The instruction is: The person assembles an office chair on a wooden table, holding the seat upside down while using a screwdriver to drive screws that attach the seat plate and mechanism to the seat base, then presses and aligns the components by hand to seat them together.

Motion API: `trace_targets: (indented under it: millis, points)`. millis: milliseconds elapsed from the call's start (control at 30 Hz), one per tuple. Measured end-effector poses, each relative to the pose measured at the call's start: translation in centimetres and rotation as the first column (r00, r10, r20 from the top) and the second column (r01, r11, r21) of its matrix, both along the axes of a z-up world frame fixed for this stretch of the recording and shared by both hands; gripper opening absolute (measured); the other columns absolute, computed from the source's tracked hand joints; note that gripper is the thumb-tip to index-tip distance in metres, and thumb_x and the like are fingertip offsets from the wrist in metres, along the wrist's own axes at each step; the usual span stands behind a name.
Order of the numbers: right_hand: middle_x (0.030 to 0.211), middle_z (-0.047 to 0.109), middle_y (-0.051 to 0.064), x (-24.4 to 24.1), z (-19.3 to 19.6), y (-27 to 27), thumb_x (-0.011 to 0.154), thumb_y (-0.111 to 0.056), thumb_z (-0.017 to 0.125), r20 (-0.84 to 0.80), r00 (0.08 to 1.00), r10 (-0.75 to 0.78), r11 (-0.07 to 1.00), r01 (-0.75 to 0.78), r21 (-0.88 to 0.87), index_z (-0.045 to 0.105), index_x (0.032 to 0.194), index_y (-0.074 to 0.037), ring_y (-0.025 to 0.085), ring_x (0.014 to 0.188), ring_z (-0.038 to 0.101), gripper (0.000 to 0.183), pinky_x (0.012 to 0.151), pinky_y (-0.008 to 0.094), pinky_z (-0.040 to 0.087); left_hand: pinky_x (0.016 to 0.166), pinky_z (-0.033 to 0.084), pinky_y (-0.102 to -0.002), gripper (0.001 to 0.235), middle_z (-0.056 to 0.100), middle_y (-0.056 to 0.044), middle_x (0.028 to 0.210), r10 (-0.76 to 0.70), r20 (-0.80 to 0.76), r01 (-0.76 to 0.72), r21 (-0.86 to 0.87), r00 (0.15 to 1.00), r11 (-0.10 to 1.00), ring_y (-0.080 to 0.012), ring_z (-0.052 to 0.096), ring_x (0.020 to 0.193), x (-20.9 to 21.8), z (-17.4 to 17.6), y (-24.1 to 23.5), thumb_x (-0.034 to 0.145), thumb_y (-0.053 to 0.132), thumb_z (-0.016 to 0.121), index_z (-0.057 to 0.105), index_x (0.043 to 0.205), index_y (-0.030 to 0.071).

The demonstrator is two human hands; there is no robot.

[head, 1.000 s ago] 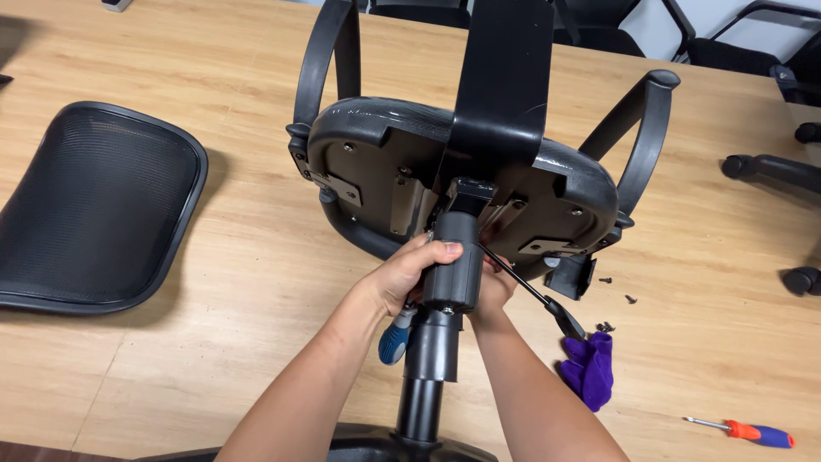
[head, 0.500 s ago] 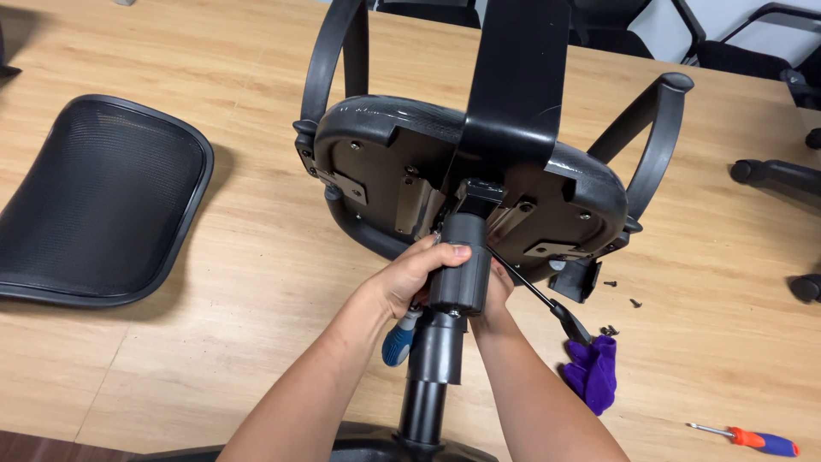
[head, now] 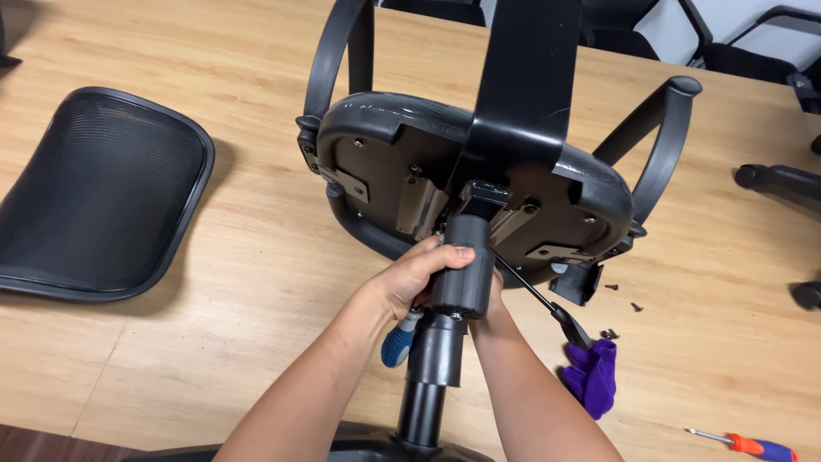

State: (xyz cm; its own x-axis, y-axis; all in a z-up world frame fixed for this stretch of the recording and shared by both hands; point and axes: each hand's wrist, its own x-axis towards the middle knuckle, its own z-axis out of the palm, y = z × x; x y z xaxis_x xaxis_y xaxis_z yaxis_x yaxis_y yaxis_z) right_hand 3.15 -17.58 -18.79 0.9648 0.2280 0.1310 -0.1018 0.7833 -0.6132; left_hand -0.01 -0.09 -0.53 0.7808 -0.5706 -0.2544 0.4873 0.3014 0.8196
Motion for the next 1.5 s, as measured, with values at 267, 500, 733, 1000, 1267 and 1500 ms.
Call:
trace_targets:
  millis: [267, 500, 733, 1000, 1267, 1500]
  points:
    - [0.107, 0.071, 0.015, -1.1, 0.3, 0.0, 0.097, -0.032, 0.067, -0.169, 0.95, -0.262, 0.946, 0.218, -0.242, 0.063, 0.125, 0.005, 0.021, 0.088, 0.073, 0.046, 0.076, 0.032, 0.063, 0.052, 0.06, -0.027, 0.065, 0.069, -0.013, 0.088, -0.01, 0.025, 0.01, 0.006, 1.0, 1.0, -0.0162, 0.071, 0.068, 0.0, 0.0, 0.0, 0.077, 0.048, 0.073, 0.063, 0.118, -0.002]
    - [0.1, 0.072, 0.015, -1.3, 3.0, 0.9, 0.09, -0.01, 0.069, -0.294, 0.843, -0.451, 0.829, 0.274, -0.487, 0.068, 0.112, 0.001, 0.02, 0.078, 0.074, 0.025, 0.069, 0.033, 0.063, 0.054, 0.061, -0.029, 0.061, 0.069, -0.013, 0.089, -0.01, -0.014, 0.01, -0.007, 1.0, 1.0, -0.0162, 0.071, 0.068, 0.2, -0.1, 0.3, 0.079, 0.046, 0.072, 0.064, 0.116, -0.002]
    - [0.102, 0.07, 0.011, -1.5, 4.2, 0.6, 0.102, -0.015, 0.053, -0.359, 0.801, -0.478, 0.823, 0.266, -0.503, 0.066, 0.11, 0.0, 0.019, 0.088, 0.07, 0.021, 0.075, 0.034, 0.061, 0.056, 0.061, -0.031, 0.054, 0.071, -0.016, 0.086, -0.025, 0.002, 0.025, -0.055, 1.0, 0.998, -0.0191, 0.072, 0.067, 0.1, 0.2, 0.5, 0.082, 0.043, 0.071, 0.063, 0.111, -0.002]
    - [0.102, 0.068, 0.008, -0.7, 1.9, -0.4, 0.109, -0.02, 0.047, -0.343, 0.783, -0.519, 0.763, 0.245, -0.598, 0.068, 0.117, -0.002, 0.013, 0.088, 0.064, 0.029, 0.075, 0.03, 0.053, 0.061, 0.062, -0.034, 0.051, 0.073, -0.017, 0.086, -0.031, -0.029, 0.029, -0.059, 0.999, 0.998, -0.0218, 0.074, 0.07, -0.1, 1.3, 0.6, 0.082, 0.041, 0.069, 0.065, 0.11, -0.001]
    - [0.095, 0.07, 0.01, -1.4, 4.7, -1.0, 0.108, -0.027, 0.044, -0.365, 0.793, -0.488, 0.676, 0.079, -0.733, 0.066, 0.109, -0.004, 0.017, 0.082, 0.066, 0.032, 0.075, 0.031, 0.055, 0.049, 0.051, -0.026, 0.058, 0.079, -0.014, 0.088, -0.103, 0.016, 0.104, -0.009, 0.995, 0.995, -0.0159, 0.072, 0.066, 0.0, 1.7, 1.4, 0.085, 0.054, 0.066, 0.066, 0.108, 0.001]
    - [0.097, 0.073, 0.008, -2.3, 3.2, -3.7, 0.103, -0.028, 0.051, -0.465, 0.823, -0.325, 0.422, -0.314, -0.851, 0.066, 0.113, -0.007, 0.017, 0.082, 0.067, 0.027, 0.077, 0.036, 0.057, 0.037, 0.034, -0.018, 0.076, 0.065, -0.001, 0.068, -0.221, -0.053, 0.217, -0.073, 0.974, 0.973, -0.0024, 0.045, 0.041, 1.3, -5.5, 5.7, 0.084, 0.074, 0.055, 0.07, 0.111, 0.004]
